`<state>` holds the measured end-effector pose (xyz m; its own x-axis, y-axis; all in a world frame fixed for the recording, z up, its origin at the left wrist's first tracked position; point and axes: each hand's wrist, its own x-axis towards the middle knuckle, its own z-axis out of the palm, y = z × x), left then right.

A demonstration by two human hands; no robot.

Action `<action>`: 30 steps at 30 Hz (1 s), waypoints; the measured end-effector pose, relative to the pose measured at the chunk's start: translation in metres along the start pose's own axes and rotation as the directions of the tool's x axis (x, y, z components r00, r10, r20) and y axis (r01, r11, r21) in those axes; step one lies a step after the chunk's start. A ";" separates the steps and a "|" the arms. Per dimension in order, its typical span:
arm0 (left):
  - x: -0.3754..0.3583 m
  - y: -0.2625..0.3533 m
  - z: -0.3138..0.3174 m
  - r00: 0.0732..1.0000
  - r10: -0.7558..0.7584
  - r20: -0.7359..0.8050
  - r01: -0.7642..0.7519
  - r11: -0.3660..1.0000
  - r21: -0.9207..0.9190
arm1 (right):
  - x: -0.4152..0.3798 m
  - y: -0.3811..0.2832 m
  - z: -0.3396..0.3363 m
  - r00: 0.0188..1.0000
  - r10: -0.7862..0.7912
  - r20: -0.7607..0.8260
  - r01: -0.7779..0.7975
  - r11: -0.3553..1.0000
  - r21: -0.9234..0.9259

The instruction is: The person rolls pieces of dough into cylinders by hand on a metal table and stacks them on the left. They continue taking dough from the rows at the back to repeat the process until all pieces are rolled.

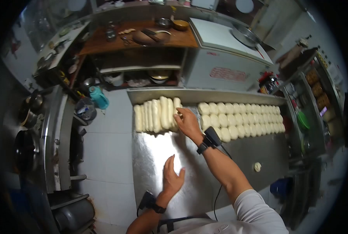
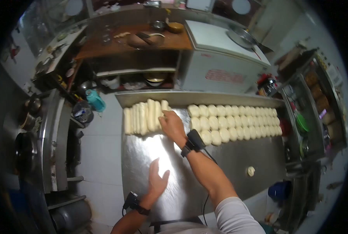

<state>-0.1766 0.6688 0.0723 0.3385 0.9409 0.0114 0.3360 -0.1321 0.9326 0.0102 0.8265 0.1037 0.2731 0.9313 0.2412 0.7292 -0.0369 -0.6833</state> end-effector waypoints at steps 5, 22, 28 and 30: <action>0.001 -0.024 0.013 0.992 -0.117 0.057 0.119 0.993 -0.025 | -0.087 0.099 -0.090 0.951 0.289 -0.112 -0.308 0.922 -0.236; 0.138 -0.039 0.185 0.947 -0.317 0.048 0.320 0.939 -0.123 | -0.119 0.127 -0.094 0.957 0.243 -0.156 -0.281 0.909 -0.307; 0.092 -0.030 0.162 0.990 -0.140 -0.001 0.132 0.937 -0.323 | -0.167 0.122 -0.091 0.977 0.130 -0.167 -0.125 0.991 0.039; 0.056 -0.007 0.124 0.995 -0.096 -0.026 0.082 0.943 -0.323 | -0.187 0.099 -0.118 0.951 0.293 -0.101 -0.272 0.945 0.179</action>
<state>-0.0512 0.6841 0.0215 0.2817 0.9571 -0.0683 0.0603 0.0534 0.9968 0.1055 0.6061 0.0728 0.5366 0.8380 0.0990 0.5028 -0.2233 -0.8351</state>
